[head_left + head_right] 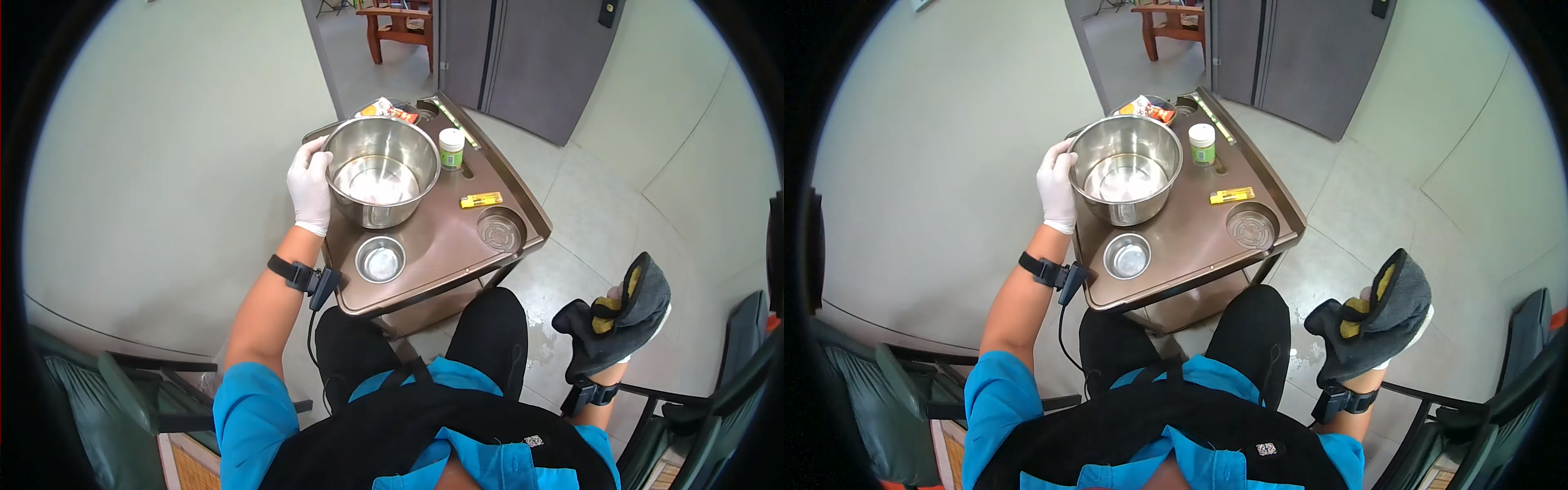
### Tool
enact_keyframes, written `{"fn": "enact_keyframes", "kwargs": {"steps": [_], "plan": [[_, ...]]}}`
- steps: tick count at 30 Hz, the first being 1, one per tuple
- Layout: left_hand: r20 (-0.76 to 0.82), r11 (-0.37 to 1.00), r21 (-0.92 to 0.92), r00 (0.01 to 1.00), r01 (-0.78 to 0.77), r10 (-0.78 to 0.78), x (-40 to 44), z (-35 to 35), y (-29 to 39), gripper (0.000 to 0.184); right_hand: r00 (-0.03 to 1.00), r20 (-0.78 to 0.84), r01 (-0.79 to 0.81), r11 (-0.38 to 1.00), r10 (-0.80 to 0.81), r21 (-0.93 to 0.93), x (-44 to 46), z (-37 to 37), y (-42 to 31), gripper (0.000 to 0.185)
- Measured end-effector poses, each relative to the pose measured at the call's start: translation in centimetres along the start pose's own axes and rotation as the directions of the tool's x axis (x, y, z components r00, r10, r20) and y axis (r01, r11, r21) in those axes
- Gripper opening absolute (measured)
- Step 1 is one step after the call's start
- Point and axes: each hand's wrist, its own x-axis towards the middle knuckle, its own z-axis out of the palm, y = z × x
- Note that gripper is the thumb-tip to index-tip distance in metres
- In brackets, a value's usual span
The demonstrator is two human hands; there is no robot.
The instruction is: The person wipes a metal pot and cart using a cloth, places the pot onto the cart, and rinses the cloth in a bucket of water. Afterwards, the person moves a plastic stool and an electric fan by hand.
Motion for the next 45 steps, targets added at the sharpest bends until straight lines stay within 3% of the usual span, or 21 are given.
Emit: {"fn": "enact_keyframes", "kwargs": {"steps": [3,4,7,9,14,16,17,18,19,24,26,29,31,33,34,35,37,41,45], "plan": [[0.024,0.998,0.057,0.999,-0.028,0.027,0.4,1.1,-1.3,0.029,0.999,0.029,-0.016,0.998,0.015,0.054,-0.8,-0.4,-0.5,0.055],[-0.012,0.998,0.058,1.000,-0.001,0.002,0.6,1.3,-1.6,0.029,0.994,0.099,-0.050,0.999,0.051,-0.014,-1.7,-0.1,1.3,0.056],[-0.034,0.993,0.070,0.996,0.090,-0.088,0.8,1.0,-2.1,0.030,0.987,0.132,-0.100,0.994,0.096,0.031,-2.3,-0.1,1.8,0.052],[-0.040,0.991,0.132,0.999,0.017,-0.012,1.0,0.9,-2.4,0.030,0.982,0.153,-0.122,0.990,0.110,0.065,-2.2,-0.2,1.2,0.050],[-0.028,0.987,0.162,1.000,-0.001,0.005,1.4,0.6,-2.0,0.031,0.959,0.222,-0.203,0.973,0.176,0.106,-2.3,0.0,0.9,0.045],[-0.031,0.983,0.161,0.996,0.088,-0.084,1.3,0.4,-1.8,0.031,0.947,0.244,-0.244,0.961,0.208,0.129,-2.7,0.4,1.5,0.044],[-0.032,0.983,0.165,0.996,0.085,-0.081,1.1,0.5,-1.7,0.031,0.892,0.267,-0.444,0.816,0.364,0.371,-3.7,1.2,2.8,0.043],[-0.020,0.984,0.148,0.995,0.095,-0.093,0.8,0.6,-1.6,0.032,0.805,0.330,-0.586,0.575,0.493,0.571,-3.9,1.5,3.1,0.042],[-0.007,0.986,0.131,0.994,0.105,-0.105,0.5,0.7,-1.5,0.033,0.760,0.365,-0.627,0.460,0.538,0.628,-4.1,1.7,3.3,0.042],[0.081,0.981,0.165,0.990,0.097,-0.112,0.4,0.9,-2.2,0.036,0.762,0.337,-0.622,0.481,0.553,0.618,-4.1,1.9,2.7,0.043],[0.128,0.964,0.167,0.965,0.205,-0.227,0.6,0.6,-2.3,0.041,0.766,0.307,-0.611,0.490,0.564,0.622,-3.9,2.0,2.9,0.043],[0.183,0.966,0.079,0.948,0.248,-0.259,-0.1,0.3,-1.4,0.051,0.768,0.288,-0.605,0.502,0.572,0.618,-3.8,2.6,3.6,0.044],[0.239,0.949,0.151,0.921,0.277,-0.307,-0.3,-0.3,-1.2,0.058,0.760,0.303,-0.619,0.502,0.574,0.604,-4.2,3.6,4.1,0.044],[0.387,0.923,0.310,0.857,0.228,-0.342,-0.2,-1.5,-3.0,0.059,0.753,0.328,-0.635,0.501,0.570,0.588,-5.2,4.5,4.9,0.044],[0.448,0.868,0.496,0.858,-0.004,-0.253,0.0,-2.4,-4.2,0.056,0.750,0.343,-0.642,0.499,0.565,0.582,-5.8,5.0,5.3,0.044],[0.434,0.867,0.498,0.863,0.009,-0.258,-0.2,-2.9,-5.5,0.056,0.750,0.351,-0.645,0.504,0.561,0.574,-6.3,5.5,5.7,0.045],[0.434,0.675,0.696,0.892,-0.245,-0.125,-1.0,-3.0,-4.9,0.052,0.743,0.376,-0.658,0.505,0.553,0.559,-7.0,6.4,6.3,0.045],[0.427,0.798,0.602,0.843,0.005,-0.327,-2.6,-3.3,-1.1,0.048,0.721,0.403,-0.684,0.489,0.563,0.541,-7.3,7.3,6.6,0.046],[0.485,0.767,0.632,0.829,-0.113,-0.277,-4.3,-5.6,-1.0,0.045,0.703,0.390,-0.695,0.460,0.595,0.552,-6.7,9.4,5.9,0.046]]}}
